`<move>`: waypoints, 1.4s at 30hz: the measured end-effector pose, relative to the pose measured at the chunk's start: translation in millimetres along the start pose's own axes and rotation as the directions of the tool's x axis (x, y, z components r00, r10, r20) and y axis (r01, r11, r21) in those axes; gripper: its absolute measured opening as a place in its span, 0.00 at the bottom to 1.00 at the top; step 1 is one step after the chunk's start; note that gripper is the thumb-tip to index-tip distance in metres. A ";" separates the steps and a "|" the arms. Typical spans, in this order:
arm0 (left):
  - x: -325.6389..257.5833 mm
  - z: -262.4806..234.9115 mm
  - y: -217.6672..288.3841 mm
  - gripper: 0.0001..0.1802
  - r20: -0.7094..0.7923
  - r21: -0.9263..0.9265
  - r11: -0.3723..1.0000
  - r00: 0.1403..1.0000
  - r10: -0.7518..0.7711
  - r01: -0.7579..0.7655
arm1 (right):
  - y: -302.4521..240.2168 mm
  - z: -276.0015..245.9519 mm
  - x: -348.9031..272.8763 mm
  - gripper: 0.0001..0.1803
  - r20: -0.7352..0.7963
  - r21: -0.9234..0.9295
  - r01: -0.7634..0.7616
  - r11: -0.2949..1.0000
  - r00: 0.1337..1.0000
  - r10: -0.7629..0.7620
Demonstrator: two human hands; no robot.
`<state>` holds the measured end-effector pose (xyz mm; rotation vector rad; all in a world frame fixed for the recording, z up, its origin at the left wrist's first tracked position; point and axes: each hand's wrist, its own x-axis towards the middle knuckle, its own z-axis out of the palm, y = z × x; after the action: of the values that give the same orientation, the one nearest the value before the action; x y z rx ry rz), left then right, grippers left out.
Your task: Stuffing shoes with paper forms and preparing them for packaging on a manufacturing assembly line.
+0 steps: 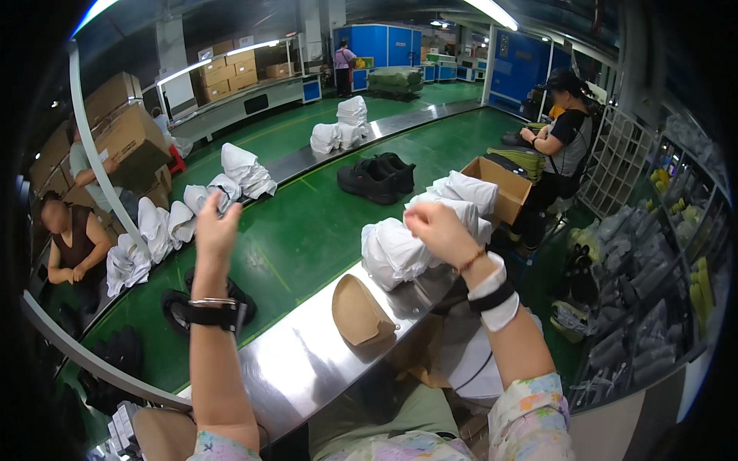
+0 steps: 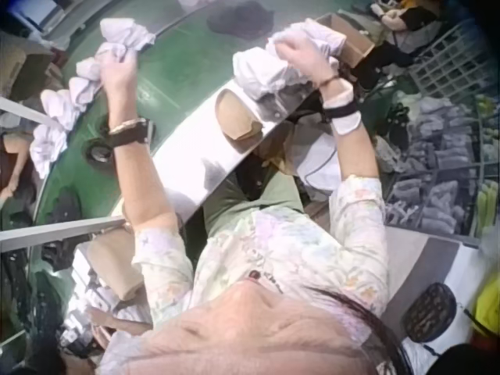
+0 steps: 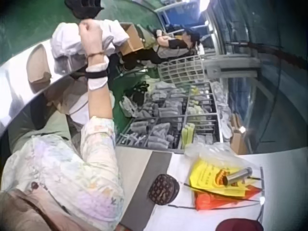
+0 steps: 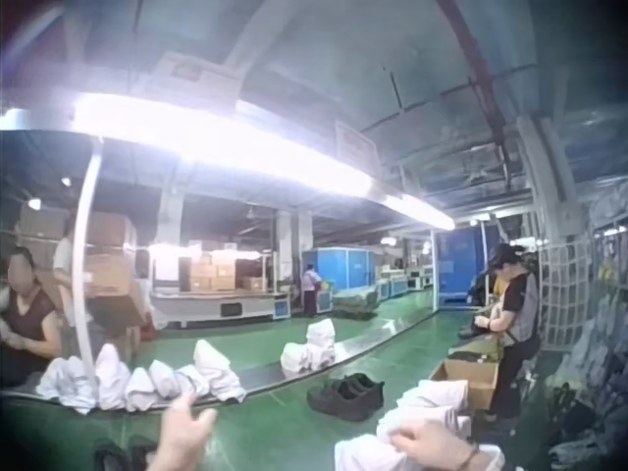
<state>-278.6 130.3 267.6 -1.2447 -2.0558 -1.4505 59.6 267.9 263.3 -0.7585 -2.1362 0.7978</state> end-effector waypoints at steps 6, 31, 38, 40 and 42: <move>-116.9 107.1 45.9 0.20 0.461 -0.068 0.962 0.864 -0.204 0.263 | 56.4 48.8 -93.0 0.09 0.009 -0.030 -0.096 0.995 0.995 0.097; -240.2 153.2 32.2 0.15 0.417 -0.380 0.654 0.753 -0.510 0.654 | 112.8 183.0 -98.4 0.30 0.270 0.222 -0.288 0.931 0.936 0.226; -247.1 145.7 33.3 0.13 0.276 -0.348 0.791 0.861 -0.428 0.504 | 85.3 181.7 -98.1 0.32 0.324 0.113 -0.391 0.913 0.883 0.339; -244.8 135.7 45.4 0.14 0.144 -0.314 0.834 0.891 -0.430 0.453 | 82.4 181.5 -100.2 0.31 0.306 0.062 -0.390 0.919 0.884 0.354; -236.2 125.4 51.4 0.15 0.144 -0.288 0.847 0.895 -0.423 0.446 | 83.0 183.8 -98.5 0.30 0.182 -0.002 -0.457 0.890 0.875 0.449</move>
<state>-78.8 136.9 82.6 -0.9814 -2.3320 -2.0321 -6.1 195.2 61.4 -1.2350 -2.1123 1.1883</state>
